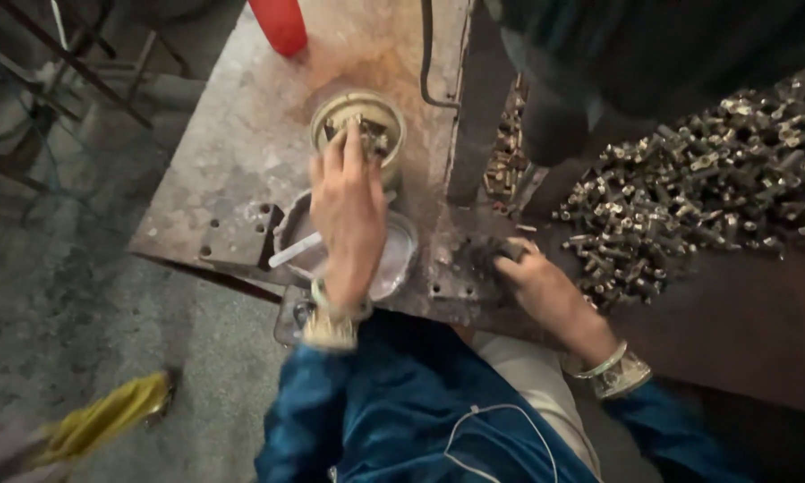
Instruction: The person sits at a drill press workbench and processes small metal fittings one at a time, picking each piece from a large pile, holding it under the spinning drill bit to drill or tap it, then placing the finished piece aside. They occasionally dip pieces in a jar and continue through the pile.
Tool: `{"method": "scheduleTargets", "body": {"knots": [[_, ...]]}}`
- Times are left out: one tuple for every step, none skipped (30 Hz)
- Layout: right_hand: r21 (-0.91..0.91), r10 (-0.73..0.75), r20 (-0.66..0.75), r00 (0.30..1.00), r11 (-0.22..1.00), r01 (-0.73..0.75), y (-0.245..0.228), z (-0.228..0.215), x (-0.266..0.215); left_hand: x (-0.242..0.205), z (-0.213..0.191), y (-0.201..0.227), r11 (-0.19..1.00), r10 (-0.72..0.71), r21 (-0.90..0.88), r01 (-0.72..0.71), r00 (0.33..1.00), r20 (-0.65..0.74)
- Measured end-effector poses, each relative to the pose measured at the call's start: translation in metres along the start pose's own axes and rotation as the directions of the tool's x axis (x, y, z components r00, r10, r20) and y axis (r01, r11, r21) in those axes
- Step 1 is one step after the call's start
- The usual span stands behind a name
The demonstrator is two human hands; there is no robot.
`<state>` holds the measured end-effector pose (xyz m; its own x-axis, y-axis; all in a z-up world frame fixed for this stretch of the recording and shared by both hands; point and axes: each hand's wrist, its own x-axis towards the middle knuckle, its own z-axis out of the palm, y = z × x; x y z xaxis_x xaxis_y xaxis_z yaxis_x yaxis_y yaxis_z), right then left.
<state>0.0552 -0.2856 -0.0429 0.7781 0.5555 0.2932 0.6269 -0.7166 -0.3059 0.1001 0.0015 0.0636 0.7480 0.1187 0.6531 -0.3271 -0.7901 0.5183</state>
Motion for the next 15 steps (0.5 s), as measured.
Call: {"method": "scheduleTargets", "body": {"knots": [[-0.064,-0.035,-0.075,0.997,0.997,0.031,0.003,0.010,-0.004,-0.002,-0.004,0.001,0.988,0.063,0.149,-0.049,0.994,-0.093],[-0.062,-0.042,-0.078,0.996,0.997,0.037,0.001,0.014,-0.003,-0.024,0.006,0.003,0.987,0.065,0.155,-0.049,0.993,-0.098],[0.024,0.259,0.030,0.965,0.965,-0.260,0.000,0.018,-0.003,-0.047,0.016,0.005,0.998,0.066,-0.019,-0.066,0.998,0.008],[0.071,0.528,0.158,0.835,0.837,-0.543,-0.002,0.021,-0.004,-0.070,0.027,0.007,0.978,0.088,-0.198,-0.064,0.990,0.114],[0.072,0.525,0.155,0.837,0.839,-0.540,-0.015,0.009,0.007,-0.073,0.025,0.025,0.978,0.090,-0.196,-0.067,0.990,0.111],[0.306,0.576,0.162,0.801,0.743,-0.596,-0.028,-0.004,0.013,-0.078,0.023,0.046,0.944,0.019,-0.323,0.063,0.970,0.243],[0.520,0.621,0.182,0.763,0.598,-0.611,-0.042,-0.017,0.019,-0.083,0.022,0.066,0.882,-0.031,-0.425,0.203,0.925,0.378],[0.516,0.628,0.184,0.756,0.594,-0.618,-0.029,-0.006,0.014,-0.079,0.022,0.073,0.879,-0.029,-0.430,0.207,0.923,0.384],[0.768,0.564,0.167,0.809,0.440,-0.465,-0.015,0.005,0.009,-0.075,0.022,0.080,0.812,-0.086,-0.508,0.287,0.920,0.383],[0.935,0.507,0.120,0.854,0.231,-0.268,-0.001,0.014,0.005,-0.069,0.023,0.087,0.732,-0.141,-0.580,0.357,0.912,0.384],[0.934,0.514,0.119,0.850,0.233,-0.271,-0.011,0.003,0.014,-0.065,0.025,0.090,0.727,-0.137,-0.585,0.359,0.911,0.389],[0.960,0.553,0.050,0.832,0.202,-0.192,-0.021,-0.007,0.025,-0.059,0.026,0.092,0.677,-0.149,-0.651,0.344,0.930,0.337],[0.978,0.592,-0.016,0.806,0.175,-0.109,-0.031,-0.017,0.037,-0.053,0.028,0.095,0.622,-0.165,-0.713,0.324,0.944,0.285],[0.979,0.596,-0.023,0.803,0.177,-0.104,-0.028,-0.007,0.035,-0.050,0.029,0.095,0.622,-0.157,-0.715,0.321,0.945,0.287],[0.972,0.631,-0.086,0.771,0.222,-0.073,-0.025,0.003,0.033,-0.046,0.031,0.095,0.607,-0.202,-0.712,0.352,0.935,0.290]]}}
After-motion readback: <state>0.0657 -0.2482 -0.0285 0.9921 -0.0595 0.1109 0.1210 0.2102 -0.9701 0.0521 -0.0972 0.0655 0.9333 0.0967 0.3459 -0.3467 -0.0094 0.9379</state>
